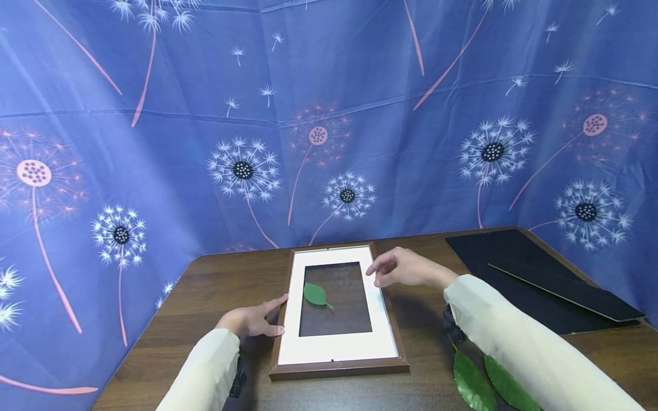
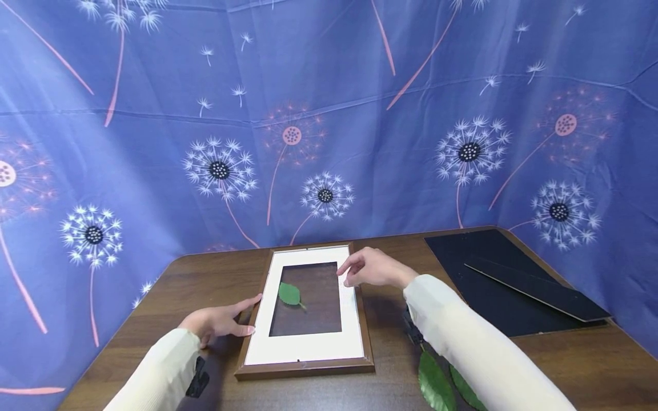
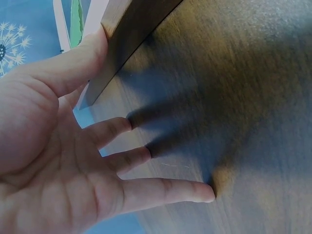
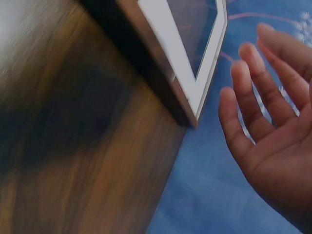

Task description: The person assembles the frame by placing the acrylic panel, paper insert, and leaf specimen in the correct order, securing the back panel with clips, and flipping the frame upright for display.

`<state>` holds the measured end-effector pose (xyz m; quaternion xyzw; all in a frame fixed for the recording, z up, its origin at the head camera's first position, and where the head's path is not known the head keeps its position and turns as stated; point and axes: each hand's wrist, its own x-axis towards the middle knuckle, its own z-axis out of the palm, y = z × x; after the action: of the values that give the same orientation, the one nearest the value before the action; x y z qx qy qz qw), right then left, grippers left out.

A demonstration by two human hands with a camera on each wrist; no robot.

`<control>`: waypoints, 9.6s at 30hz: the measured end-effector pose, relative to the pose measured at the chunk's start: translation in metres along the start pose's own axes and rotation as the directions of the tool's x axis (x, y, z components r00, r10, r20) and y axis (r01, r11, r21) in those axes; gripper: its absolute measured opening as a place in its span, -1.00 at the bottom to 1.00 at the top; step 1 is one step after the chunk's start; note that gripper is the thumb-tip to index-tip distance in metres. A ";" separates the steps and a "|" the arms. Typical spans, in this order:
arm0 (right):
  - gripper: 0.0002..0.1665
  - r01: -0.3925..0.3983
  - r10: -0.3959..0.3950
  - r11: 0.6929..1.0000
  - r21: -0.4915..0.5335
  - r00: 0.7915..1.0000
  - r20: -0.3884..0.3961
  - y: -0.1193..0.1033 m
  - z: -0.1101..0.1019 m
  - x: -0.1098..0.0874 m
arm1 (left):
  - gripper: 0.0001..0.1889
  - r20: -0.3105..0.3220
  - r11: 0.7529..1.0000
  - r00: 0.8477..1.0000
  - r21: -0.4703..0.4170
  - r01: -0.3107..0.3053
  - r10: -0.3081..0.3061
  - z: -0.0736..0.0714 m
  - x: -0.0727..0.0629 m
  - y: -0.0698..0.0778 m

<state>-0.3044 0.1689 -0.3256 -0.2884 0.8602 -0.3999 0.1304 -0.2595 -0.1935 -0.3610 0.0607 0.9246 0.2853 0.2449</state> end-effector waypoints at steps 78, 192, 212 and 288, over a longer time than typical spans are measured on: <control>-0.78 -0.005 0.049 0.988 -0.154 0.958 0.283 0.077 -0.006 -0.099 | -0.13 0.016 0.999 0.999 -0.029 0.033 -0.033 0.001 0.001 -0.001; -0.65 -0.425 0.289 0.747 -0.511 0.900 -0.326 -0.016 0.079 0.081 | -0.16 0.011 1.000 1.000 -0.014 0.007 -0.007 0.000 -0.002 0.000; -0.61 -0.425 0.263 0.725 -0.542 0.898 -0.352 -0.015 0.084 0.084 | -0.15 0.002 0.996 0.999 -0.072 0.046 -0.046 0.002 -0.002 0.001; -0.61 -0.059 0.068 0.992 0.109 0.994 -0.081 0.046 -0.050 -0.090 | -0.10 0.038 0.999 0.999 -0.043 0.014 -0.012 0.002 0.009 -0.013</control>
<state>-0.2732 0.2766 -0.3288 -0.2364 0.8511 -0.4527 0.1219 -0.2663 -0.2012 -0.3734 0.0549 0.9137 0.3025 0.2656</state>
